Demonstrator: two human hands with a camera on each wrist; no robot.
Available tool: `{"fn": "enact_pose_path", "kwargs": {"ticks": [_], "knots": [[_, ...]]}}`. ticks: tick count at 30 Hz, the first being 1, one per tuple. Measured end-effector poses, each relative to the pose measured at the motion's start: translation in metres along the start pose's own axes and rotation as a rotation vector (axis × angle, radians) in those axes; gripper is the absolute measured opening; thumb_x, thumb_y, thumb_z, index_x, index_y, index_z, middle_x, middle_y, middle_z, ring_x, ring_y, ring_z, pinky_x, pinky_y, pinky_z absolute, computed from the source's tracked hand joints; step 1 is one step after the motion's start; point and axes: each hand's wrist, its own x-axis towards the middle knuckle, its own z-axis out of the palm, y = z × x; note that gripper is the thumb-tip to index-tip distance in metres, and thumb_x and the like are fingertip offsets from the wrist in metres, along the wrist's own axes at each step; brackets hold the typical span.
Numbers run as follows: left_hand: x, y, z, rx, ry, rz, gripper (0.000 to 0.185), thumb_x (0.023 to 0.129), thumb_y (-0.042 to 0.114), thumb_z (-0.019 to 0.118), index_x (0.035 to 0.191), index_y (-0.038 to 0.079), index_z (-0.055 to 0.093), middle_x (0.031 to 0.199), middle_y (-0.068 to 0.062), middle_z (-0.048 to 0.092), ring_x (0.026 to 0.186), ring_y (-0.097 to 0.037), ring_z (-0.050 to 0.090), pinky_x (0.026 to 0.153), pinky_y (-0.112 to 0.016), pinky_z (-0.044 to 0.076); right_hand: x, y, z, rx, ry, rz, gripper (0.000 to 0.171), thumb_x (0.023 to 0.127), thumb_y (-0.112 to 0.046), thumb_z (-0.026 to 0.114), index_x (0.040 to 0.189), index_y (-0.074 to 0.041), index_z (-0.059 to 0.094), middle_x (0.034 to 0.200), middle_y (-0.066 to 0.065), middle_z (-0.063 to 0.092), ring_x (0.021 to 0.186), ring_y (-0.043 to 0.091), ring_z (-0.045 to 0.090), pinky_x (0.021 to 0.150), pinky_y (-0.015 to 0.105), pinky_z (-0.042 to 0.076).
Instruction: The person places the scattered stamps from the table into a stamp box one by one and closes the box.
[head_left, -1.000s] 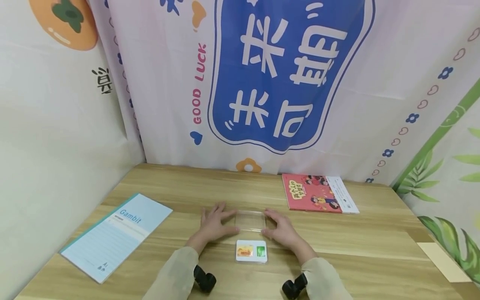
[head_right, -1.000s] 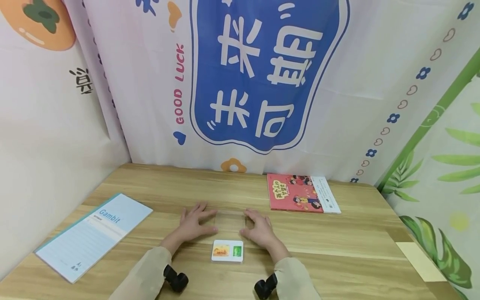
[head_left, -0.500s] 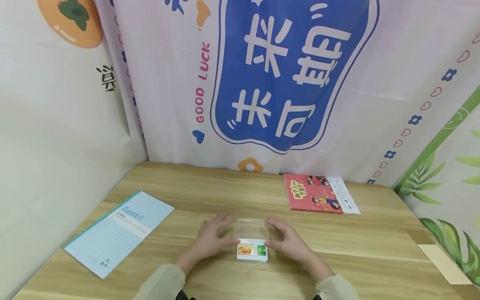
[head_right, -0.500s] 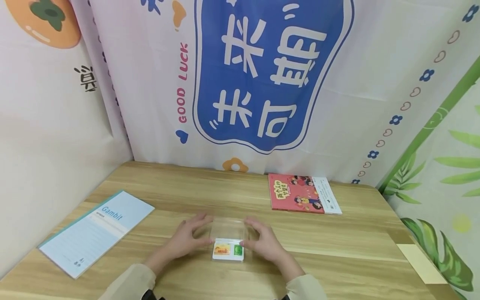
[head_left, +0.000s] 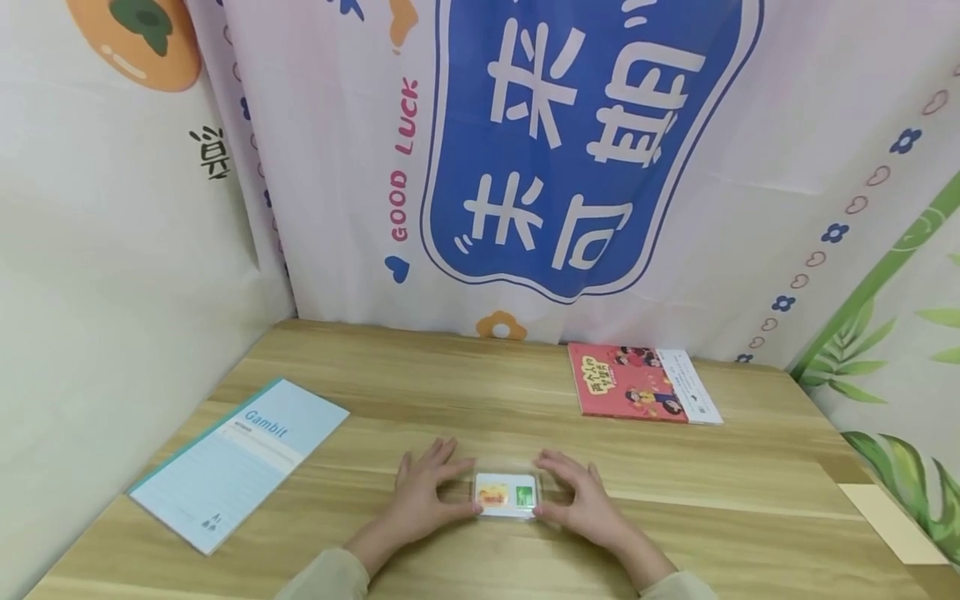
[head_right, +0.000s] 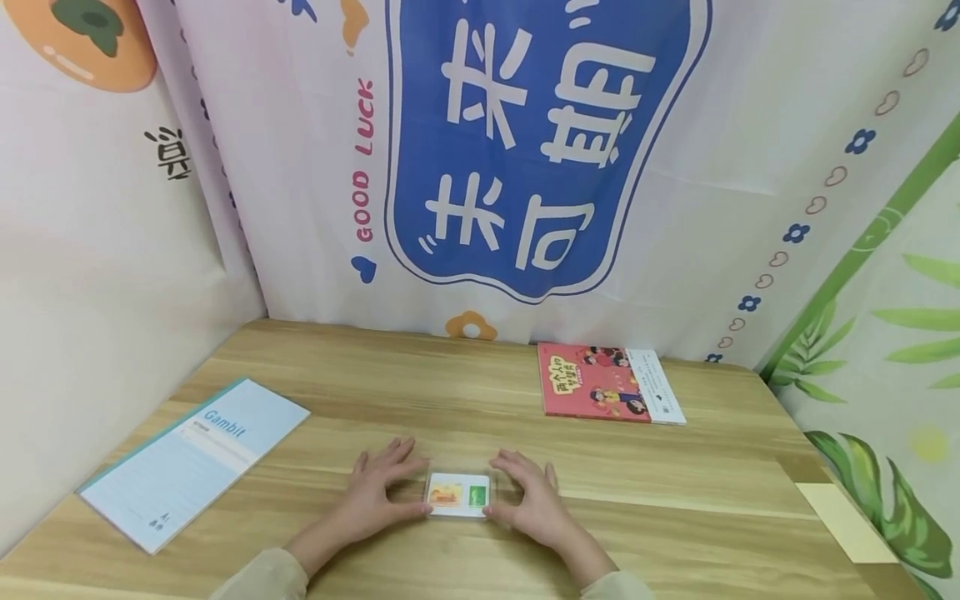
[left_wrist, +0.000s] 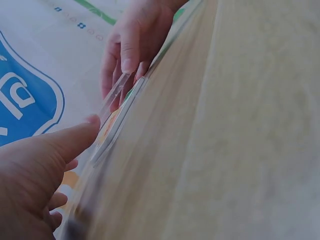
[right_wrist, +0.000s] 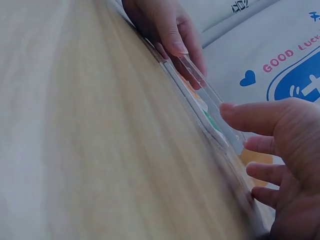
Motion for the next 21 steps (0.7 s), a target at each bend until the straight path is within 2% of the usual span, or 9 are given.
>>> {"fn": "enact_pose_path", "kwargs": {"ticks": [9, 21], "knots": [[0.0001, 0.0039, -0.0014, 0.020, -0.052, 0.014, 0.065, 0.065, 0.054, 0.064, 0.114, 0.014, 0.056, 0.132, -0.018, 0.033, 0.124, -0.037, 0.017, 0.090, -0.060, -0.007, -0.0027, 0.0025, -0.0012, -0.062, -0.016, -0.025, 0.054, 0.063, -0.028, 0.075, 0.110, -0.008, 0.056, 0.125, 0.015, 0.043, 0.120, 0.035, 0.028, 0.091, 0.060, -0.007], [-0.0018, 0.0017, -0.0004, 0.029, -0.062, 0.009, 0.064, 0.062, 0.053, 0.066, 0.113, 0.015, 0.056, 0.133, -0.018, 0.032, 0.124, -0.036, 0.015, 0.090, -0.060, -0.008, -0.0028, 0.0009, 0.0014, -0.113, -0.039, -0.038, 0.049, 0.061, -0.031, 0.076, 0.103, -0.016, 0.055, 0.125, 0.014, 0.043, 0.120, 0.036, 0.026, 0.090, 0.061, -0.005]]}}
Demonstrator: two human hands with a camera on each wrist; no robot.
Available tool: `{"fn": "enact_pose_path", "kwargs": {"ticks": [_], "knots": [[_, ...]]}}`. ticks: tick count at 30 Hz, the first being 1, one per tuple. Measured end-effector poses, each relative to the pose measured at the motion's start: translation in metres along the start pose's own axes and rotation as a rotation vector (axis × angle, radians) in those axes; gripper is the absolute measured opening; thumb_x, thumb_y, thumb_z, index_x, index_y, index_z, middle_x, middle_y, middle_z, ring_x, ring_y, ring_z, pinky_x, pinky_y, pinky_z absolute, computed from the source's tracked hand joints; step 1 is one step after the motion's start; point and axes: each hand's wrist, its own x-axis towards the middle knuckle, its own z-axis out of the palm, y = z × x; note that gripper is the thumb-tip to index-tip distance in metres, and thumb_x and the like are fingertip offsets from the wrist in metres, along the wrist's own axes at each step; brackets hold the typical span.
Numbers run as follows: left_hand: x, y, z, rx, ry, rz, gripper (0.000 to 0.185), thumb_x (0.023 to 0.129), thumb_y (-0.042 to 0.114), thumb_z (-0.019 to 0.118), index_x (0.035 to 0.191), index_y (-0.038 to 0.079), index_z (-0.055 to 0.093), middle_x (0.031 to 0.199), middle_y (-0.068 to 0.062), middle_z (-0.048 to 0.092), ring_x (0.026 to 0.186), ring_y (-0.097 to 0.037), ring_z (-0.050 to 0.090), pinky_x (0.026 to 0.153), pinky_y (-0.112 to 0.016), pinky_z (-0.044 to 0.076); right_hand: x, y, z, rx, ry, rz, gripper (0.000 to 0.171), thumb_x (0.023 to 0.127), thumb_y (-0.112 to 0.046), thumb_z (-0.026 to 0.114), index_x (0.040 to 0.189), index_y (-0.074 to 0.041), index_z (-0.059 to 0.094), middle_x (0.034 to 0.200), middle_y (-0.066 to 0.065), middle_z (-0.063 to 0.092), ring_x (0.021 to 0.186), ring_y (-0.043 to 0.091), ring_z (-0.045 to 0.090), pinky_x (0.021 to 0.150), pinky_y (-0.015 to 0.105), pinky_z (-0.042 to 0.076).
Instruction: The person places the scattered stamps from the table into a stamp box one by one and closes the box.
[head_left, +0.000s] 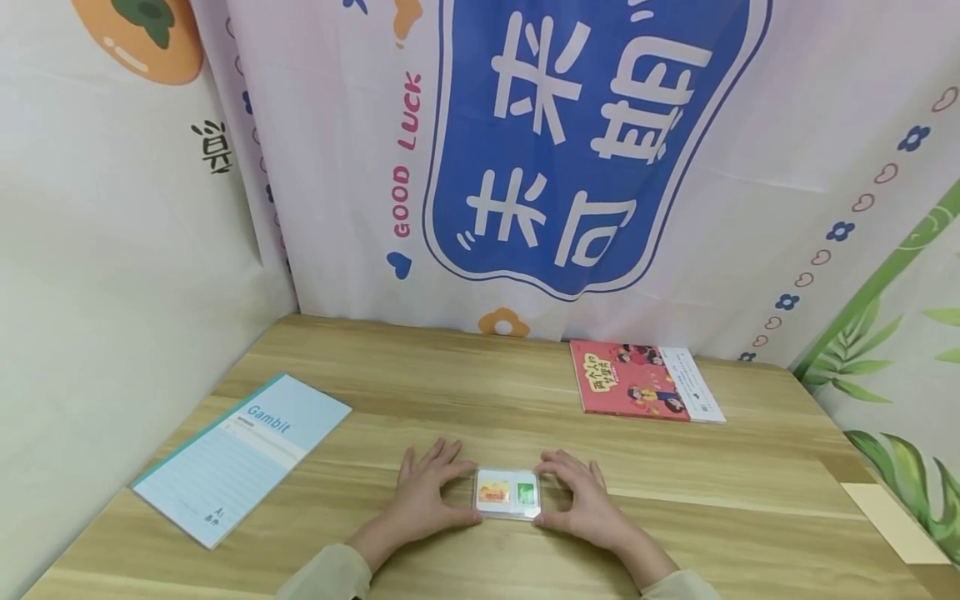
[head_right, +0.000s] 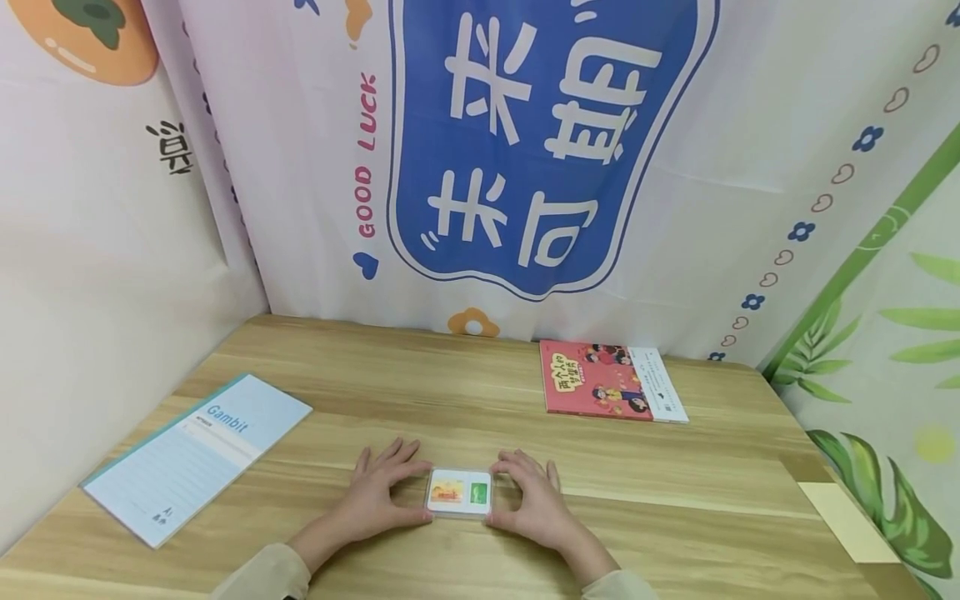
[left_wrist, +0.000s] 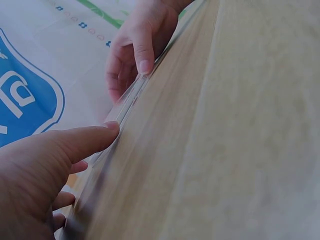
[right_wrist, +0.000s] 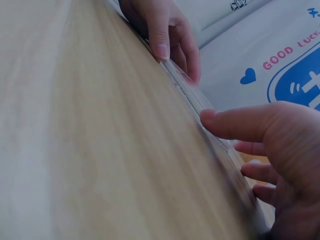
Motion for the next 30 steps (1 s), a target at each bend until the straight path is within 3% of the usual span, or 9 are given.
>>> {"fn": "enact_pose_path", "kwargs": {"ticks": [30], "knots": [[-0.0002, 0.0016, 0.0014, 0.094, -0.021, 0.004, 0.060, 0.067, 0.054, 0.063, 0.113, 0.015, 0.057, 0.133, -0.015, 0.033, 0.124, -0.035, 0.018, 0.090, -0.061, -0.003, -0.0021, 0.0047, -0.0002, -0.062, -0.026, -0.011, 0.054, 0.066, -0.036, 0.073, 0.110, -0.009, 0.057, 0.126, 0.011, 0.043, 0.120, 0.032, 0.027, 0.091, 0.061, 0.000]]}}
